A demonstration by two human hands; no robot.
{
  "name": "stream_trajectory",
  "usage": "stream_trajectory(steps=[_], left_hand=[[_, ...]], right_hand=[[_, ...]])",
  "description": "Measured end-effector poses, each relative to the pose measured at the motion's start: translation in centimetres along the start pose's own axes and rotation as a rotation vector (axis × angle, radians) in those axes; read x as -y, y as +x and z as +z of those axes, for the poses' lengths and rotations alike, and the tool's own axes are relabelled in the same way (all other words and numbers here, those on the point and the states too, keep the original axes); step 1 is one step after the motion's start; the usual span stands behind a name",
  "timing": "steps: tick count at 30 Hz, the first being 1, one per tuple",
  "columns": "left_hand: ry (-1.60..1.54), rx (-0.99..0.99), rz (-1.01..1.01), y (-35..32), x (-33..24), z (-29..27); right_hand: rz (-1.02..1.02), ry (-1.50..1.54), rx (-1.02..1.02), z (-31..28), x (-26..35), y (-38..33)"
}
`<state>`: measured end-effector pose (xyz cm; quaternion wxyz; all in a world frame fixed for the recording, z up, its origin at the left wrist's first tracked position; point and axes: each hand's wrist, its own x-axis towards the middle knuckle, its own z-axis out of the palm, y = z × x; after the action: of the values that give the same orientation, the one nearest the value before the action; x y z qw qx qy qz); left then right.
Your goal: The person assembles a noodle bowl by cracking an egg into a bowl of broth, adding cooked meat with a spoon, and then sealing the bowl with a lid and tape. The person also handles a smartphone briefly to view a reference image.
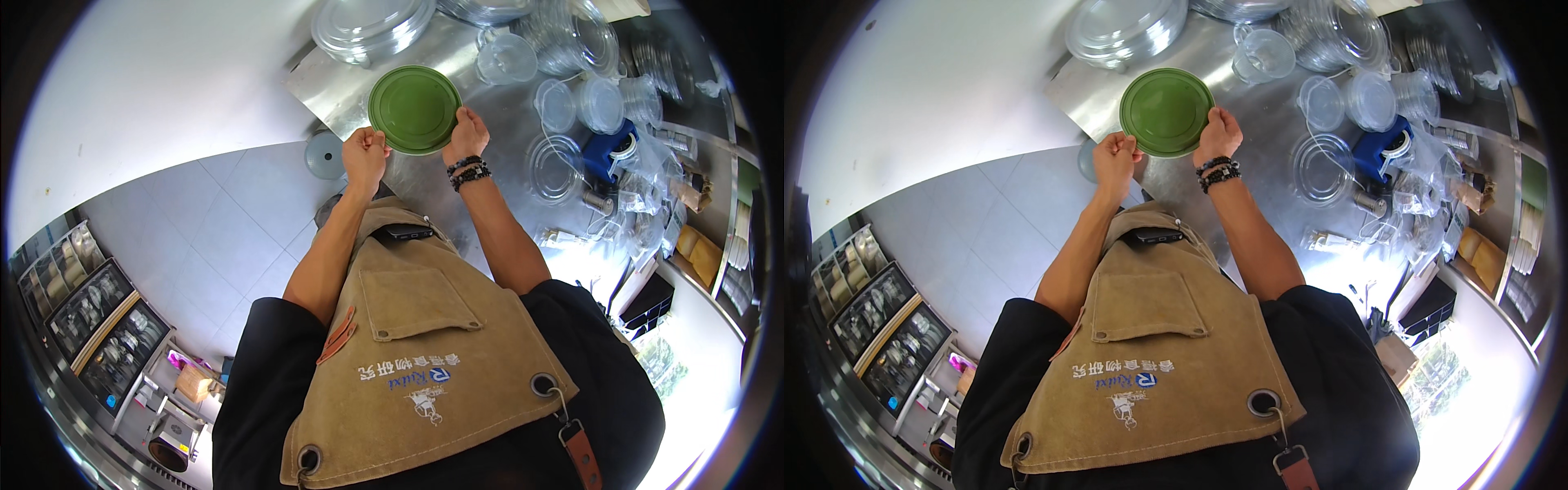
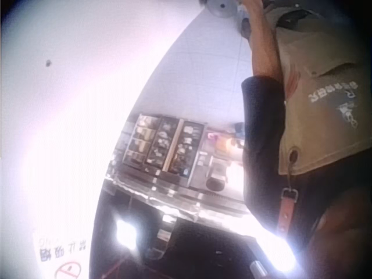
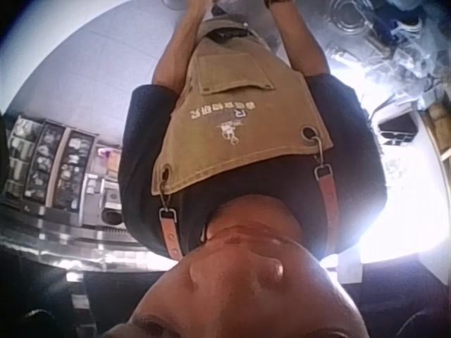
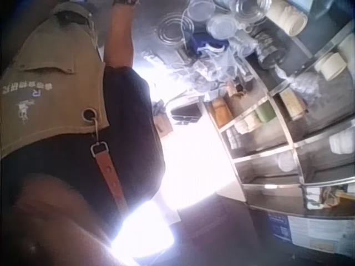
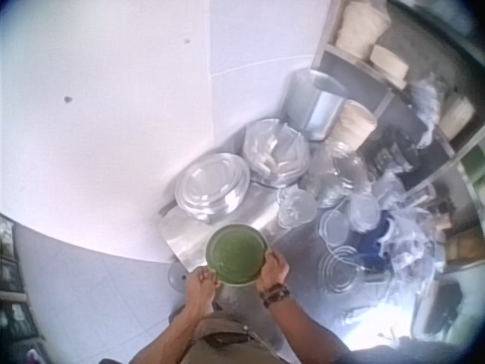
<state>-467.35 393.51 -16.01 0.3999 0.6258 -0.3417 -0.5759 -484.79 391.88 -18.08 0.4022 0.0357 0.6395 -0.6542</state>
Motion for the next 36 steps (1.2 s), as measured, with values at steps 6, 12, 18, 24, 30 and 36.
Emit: stream_trajectory(steps=[6,12,18,24,30,36], left_hand=[[0.026,-0.007,-0.021,0.0,0.0,-0.2],[0.057,0.005,-0.005,0.2,0.4,-0.6],[0.052,-0.015,-0.015,0.5,0.8,-0.6],[0.010,0.046,-0.015,0.4,0.3,-0.7],[-0.006,0.076,-0.003,0.2,-0.6,-0.7],[-0.006,0.098,-0.017,0.3,-0.4,-0.9]], right_hand=[[0.222,-0.232,0.148,-3.0,-0.6,-5.1],[0.452,-0.024,0.485,-1.5,-2.9,-10.1],[0.571,0.084,0.365,-0.6,-2.7,-10.5],[0.580,0.071,0.405,-1.1,-2.4,-9.6],[0.578,0.014,0.367,-2.6,-1.6,-8.8],[0.477,-0.042,0.308,-3.5,-0.9,-8.6]])
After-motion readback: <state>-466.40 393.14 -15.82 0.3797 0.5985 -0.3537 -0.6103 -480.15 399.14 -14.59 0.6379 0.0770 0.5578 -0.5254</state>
